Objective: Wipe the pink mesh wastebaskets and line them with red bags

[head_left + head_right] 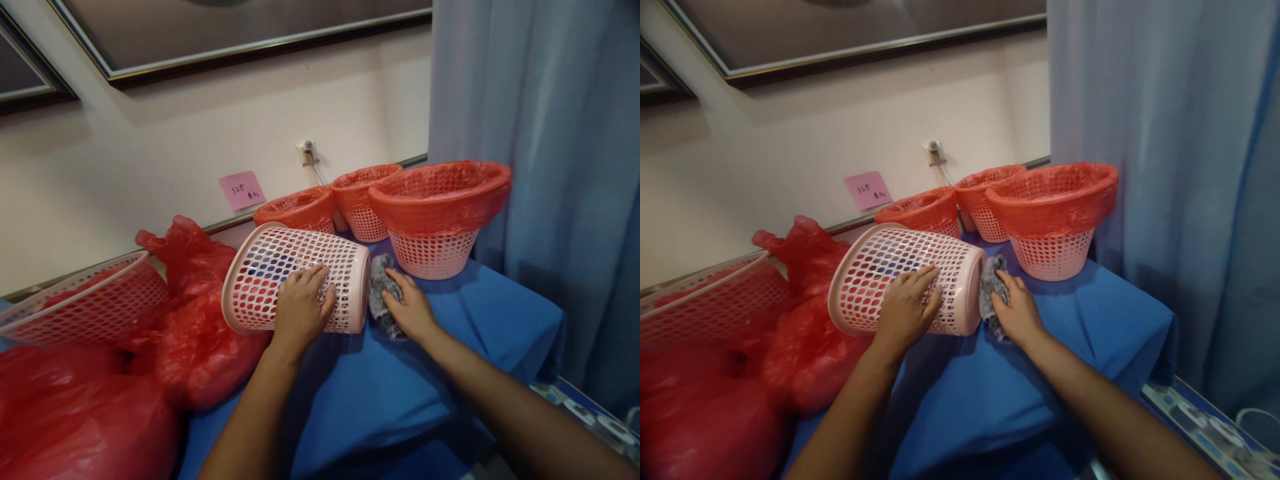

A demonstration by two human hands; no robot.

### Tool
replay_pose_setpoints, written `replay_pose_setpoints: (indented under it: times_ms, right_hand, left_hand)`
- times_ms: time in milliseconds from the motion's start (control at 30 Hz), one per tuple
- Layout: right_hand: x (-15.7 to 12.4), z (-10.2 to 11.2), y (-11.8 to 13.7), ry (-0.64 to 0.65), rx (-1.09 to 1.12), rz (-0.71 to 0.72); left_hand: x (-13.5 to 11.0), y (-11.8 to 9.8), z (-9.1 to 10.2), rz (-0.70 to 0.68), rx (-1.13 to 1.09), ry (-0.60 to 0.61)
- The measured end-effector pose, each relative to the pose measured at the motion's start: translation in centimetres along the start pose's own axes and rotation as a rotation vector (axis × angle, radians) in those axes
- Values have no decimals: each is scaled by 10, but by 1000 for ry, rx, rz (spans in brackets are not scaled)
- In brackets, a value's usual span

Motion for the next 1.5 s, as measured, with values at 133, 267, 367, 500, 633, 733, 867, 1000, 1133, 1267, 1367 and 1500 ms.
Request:
replay_pose_setpoints:
  times_ms: [133, 267, 367, 500, 633, 733, 867, 1000, 1133, 1267, 1367, 1500]
  right_hand:
    - [21, 8, 25, -133, 27, 158]
    - [17, -26, -5, 163, -146, -34]
    - [12, -39, -29, 267, -164, -100]
    - [32, -28, -31, 129, -129, -96]
    - [48, -23, -14, 38, -133, -23]
    - [32, -37, -14, 197, -226, -48]
    - [4, -43, -22, 308, -245, -46]
    - [13, -33, -28, 261, -242, -85]
    - [22, -32, -21, 219, -233, -98]
    - [-18, -41, -8, 317, -218, -50]
    - [-51, -33, 4, 347, -129, -5]
    - [-63, -9, 21, 153, 64, 96]
  left_hand:
    - [1, 0, 1, 8, 7, 7]
    - [1, 0, 0, 8, 9, 10]
    - [0, 1, -1, 10, 8, 2]
    - [-1, 1, 0, 14, 3, 1]
    - [-1, 1, 0, 20, 3, 14]
    - [-1, 2, -2, 21, 15, 13]
    - [0, 3, -3, 13, 9, 3]
    - [0, 3, -2, 7, 3, 3]
    - [1, 2, -2, 15, 7, 10]
    - [0, 2, -2, 27, 8, 3]
    - [0, 2, -2, 27, 5, -6]
    - [1, 2, -2, 23, -3, -6]
Point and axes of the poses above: each hand's wrist, its own x-axis towards the middle knuckle, its own z-axis out of the back of the hand, y = z × x, the point moved 6 cm from there along x, towards the middle knuckle, and after that the axes turned 7 degrees about -x, right-handed, at the moved point
